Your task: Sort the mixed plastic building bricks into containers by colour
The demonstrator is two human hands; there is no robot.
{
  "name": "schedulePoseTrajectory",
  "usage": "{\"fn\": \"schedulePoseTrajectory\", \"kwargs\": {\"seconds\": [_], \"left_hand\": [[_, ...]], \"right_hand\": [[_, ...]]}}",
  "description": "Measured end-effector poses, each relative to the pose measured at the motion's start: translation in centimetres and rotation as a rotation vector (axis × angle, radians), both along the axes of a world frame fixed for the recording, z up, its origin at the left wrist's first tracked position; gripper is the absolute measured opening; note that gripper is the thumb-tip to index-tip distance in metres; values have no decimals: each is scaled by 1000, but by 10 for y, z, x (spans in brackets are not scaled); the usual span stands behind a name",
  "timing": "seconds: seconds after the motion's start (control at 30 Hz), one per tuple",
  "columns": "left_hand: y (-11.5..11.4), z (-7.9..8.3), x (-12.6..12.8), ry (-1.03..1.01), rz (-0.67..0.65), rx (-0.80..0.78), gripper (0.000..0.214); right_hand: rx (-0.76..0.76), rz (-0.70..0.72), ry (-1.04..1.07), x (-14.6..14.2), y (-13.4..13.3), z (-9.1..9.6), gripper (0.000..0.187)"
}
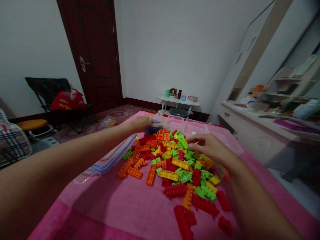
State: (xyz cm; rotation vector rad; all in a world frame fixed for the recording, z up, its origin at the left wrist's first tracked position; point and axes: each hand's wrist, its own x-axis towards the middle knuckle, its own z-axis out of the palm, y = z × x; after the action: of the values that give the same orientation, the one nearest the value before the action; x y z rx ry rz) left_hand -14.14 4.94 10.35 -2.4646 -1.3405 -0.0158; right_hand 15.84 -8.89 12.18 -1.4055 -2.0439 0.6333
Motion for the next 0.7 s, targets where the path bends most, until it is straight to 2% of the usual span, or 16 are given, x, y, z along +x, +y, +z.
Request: {"fn": "schedulePoseTrajectory", "kwargs": {"seconds": [0.17, 0.4, 0.5, 0.6, 0.67, 0.7], "left_hand": [[1, 13, 0, 31, -40, 55, 39], [4, 29, -2, -146, 125, 265, 34], [6, 42, -19, -301, 267, 298, 33], [5, 59, -48, -562, 417, 295, 29], [0, 68, -72, -768, 498, 198, 23], [-5, 71, -84, -880, 549, 88, 20]], "right_hand": [[18, 27, 2, -3, 1, -4, 25], [-8, 21, 17, -6, 4, -12, 27], [-15, 23, 29, -5, 4, -13, 27], [-24, 25, 15, -5, 3, -10, 30], [-25, 26, 6, -5, 2, -8, 31], [-20, 30, 4, -5, 2, -8, 31]]}}
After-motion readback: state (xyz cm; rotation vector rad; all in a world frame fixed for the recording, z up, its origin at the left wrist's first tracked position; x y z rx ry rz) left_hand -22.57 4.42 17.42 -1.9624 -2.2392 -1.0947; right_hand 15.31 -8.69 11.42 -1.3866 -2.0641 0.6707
